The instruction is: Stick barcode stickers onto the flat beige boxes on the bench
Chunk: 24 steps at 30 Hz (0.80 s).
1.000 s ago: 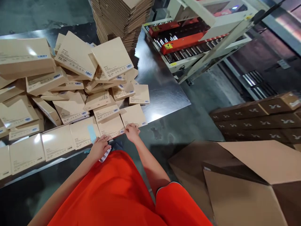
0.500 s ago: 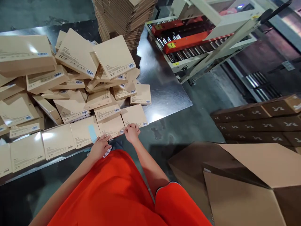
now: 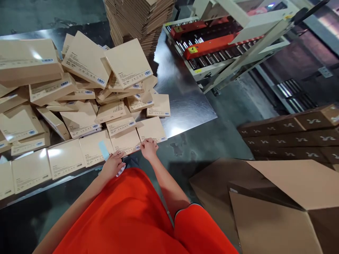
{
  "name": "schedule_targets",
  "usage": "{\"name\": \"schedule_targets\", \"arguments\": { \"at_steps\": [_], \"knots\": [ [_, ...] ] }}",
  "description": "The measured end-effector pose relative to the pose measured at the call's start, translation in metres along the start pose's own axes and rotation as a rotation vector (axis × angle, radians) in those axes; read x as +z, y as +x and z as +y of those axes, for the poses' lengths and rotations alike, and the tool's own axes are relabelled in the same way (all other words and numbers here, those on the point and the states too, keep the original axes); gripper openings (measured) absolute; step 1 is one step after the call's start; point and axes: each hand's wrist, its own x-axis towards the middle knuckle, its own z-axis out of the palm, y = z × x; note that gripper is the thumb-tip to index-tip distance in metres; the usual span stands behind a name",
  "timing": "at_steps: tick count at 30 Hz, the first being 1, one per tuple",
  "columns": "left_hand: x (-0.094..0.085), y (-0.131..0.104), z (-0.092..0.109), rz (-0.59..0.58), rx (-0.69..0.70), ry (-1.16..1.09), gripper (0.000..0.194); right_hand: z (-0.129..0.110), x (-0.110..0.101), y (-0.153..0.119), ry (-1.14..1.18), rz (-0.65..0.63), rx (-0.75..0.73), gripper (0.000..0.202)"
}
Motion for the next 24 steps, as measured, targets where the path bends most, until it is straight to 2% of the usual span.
{"name": "schedule_targets", "arguments": {
  "at_steps": [10, 16, 24],
  "knots": [
    [-0.004, 0.000, 0.002, -0.043, -0.011, 0.004, 0.030, -0.002, -0.001, 0.001, 0.003, -0.013, 0.015, 0.016],
    [-0.005, 0.000, 0.002, -0.051, -0.011, 0.007, 0.027, 0.007, -0.006, 0.010, 0.034, -0.059, 0.003, 0.017],
    [-0.002, 0.001, 0.001, -0.029, -0.009, 0.007, 0.025, 0.000, -0.004, 0.001, 0.016, -0.024, 0.000, 0.014]
  ]
}}
